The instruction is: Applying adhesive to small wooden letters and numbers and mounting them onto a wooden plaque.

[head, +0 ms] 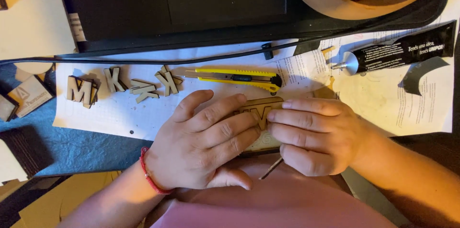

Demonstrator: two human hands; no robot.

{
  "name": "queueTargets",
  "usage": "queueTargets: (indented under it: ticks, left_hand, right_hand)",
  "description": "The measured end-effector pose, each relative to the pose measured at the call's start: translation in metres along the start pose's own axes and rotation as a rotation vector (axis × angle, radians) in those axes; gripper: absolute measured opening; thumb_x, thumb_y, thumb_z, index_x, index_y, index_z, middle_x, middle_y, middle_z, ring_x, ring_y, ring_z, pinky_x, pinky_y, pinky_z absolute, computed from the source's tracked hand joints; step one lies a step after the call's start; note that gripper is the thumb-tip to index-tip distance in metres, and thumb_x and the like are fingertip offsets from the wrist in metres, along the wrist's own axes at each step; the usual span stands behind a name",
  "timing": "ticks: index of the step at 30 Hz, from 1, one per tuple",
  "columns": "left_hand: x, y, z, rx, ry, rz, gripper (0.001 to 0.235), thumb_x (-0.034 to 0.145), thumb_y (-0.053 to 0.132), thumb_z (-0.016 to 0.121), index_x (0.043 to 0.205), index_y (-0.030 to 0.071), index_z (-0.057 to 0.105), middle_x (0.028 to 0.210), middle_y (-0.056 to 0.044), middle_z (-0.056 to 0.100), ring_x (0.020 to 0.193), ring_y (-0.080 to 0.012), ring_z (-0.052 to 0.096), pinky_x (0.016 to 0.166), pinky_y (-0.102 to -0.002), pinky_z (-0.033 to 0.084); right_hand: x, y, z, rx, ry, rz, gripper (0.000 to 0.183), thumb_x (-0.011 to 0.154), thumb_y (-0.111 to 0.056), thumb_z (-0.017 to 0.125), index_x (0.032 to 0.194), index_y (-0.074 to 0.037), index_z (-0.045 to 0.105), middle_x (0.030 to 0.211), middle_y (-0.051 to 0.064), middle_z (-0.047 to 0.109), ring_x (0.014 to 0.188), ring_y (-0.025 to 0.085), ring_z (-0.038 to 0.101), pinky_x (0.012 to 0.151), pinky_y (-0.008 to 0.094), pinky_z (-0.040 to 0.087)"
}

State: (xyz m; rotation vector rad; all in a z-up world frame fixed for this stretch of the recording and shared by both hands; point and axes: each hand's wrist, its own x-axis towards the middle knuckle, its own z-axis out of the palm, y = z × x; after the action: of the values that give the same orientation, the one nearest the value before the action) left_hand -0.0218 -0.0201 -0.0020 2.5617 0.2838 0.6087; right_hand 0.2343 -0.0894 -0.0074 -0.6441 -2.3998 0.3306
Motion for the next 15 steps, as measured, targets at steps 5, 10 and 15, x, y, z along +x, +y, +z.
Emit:
queueTargets:
  ticks: [5,10,15]
  left_hand:
    - [0.0022,-0.0021,-0.0008,0.007,0.017,-0.01,0.057,0.101,0.058,0.035,0.116,0.013,0.068,0.122,-0.003,0.066,0.123,-0.0292,0.059,0.097,-0.047,0.042]
    - [0.0029,-0.0043,-0.0003,-0.007,0.027,-0.022,0.054,0.1,0.058,0.038,0.113,0.015,0.069,0.122,-0.001,0.066,0.122,-0.0292,0.059,0.099,-0.047,0.04]
    - [0.005,-0.0052,-0.0003,-0.023,0.035,-0.03,0.051,0.101,0.056,0.038,0.111,0.016,0.068,0.122,-0.001,0.065,0.119,-0.0289,0.059,0.098,-0.047,0.042]
  right_hand:
    - [0.0023,0.0007,0.0034,0.01,0.026,0.06,0.027,0.099,-0.016,0.036,0.08,-0.014,0.055,0.091,0.008,0.073,0.093,0.028,0.075,0.088,0.04,0.053]
    - [0.0019,0.0038,0.0044,0.02,0.044,0.054,0.026,0.099,-0.014,0.038,0.079,-0.015,0.055,0.088,0.007,0.073,0.091,0.028,0.076,0.085,0.038,0.051]
    - [0.0019,0.0033,0.0046,0.03,0.034,0.083,0.025,0.098,-0.015,0.038,0.08,-0.015,0.055,0.089,0.006,0.074,0.091,0.026,0.076,0.086,0.037,0.051]
